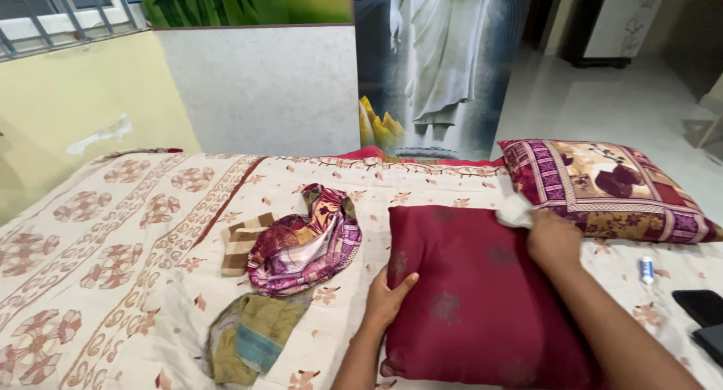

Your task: The person wipes a maroon pillow with a white cloth, then places a patterned pillowcase over it and smooths the surface. The pillow remains on the bed after the case is fitted.

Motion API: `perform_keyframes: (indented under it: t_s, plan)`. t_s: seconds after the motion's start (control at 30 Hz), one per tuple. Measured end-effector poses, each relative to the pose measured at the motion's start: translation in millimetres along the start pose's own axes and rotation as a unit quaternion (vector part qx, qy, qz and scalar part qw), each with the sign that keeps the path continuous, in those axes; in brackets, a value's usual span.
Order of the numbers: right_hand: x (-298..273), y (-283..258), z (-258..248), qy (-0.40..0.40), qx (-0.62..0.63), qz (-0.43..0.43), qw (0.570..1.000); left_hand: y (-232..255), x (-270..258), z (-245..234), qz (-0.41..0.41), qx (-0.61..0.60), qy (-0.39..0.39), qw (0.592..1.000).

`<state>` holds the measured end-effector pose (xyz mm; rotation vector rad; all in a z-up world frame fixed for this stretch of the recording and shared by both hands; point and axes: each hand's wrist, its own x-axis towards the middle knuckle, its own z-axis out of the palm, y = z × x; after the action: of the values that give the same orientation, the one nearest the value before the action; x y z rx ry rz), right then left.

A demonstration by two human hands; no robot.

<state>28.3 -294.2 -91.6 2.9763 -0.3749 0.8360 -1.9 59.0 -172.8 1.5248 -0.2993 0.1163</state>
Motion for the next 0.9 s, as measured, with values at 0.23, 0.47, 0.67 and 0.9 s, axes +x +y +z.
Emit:
perform_keyframes:
  t_s: [0.23,0.47,0.67,0.9]
  plan:
    - [14.5,-82.2,13.1,-0.041,0.049,0.053,0.997,1.7,-2.5,-0.6,-0.009,-0.016,-0.015,1.0]
    - [-43.2,-231.2,-46.3,-0.104,0.121,-0.264,0.951,-41.2,14.1,-7.7,0.033,0.007,-0.034,0.999]
    - [-77.0,-211.2,-52.7,-0.094,0.242,-0.409,0.875,-54.2,14.2,-11.0,-0.111,-0.004,-0.021,0.994]
    - [-53.7,-79.0,-56.6,-0.102,0.313,-0.148,0.933,-34.4,10.2,-8.4,-0.081,-0.039,-0.04,0.995]
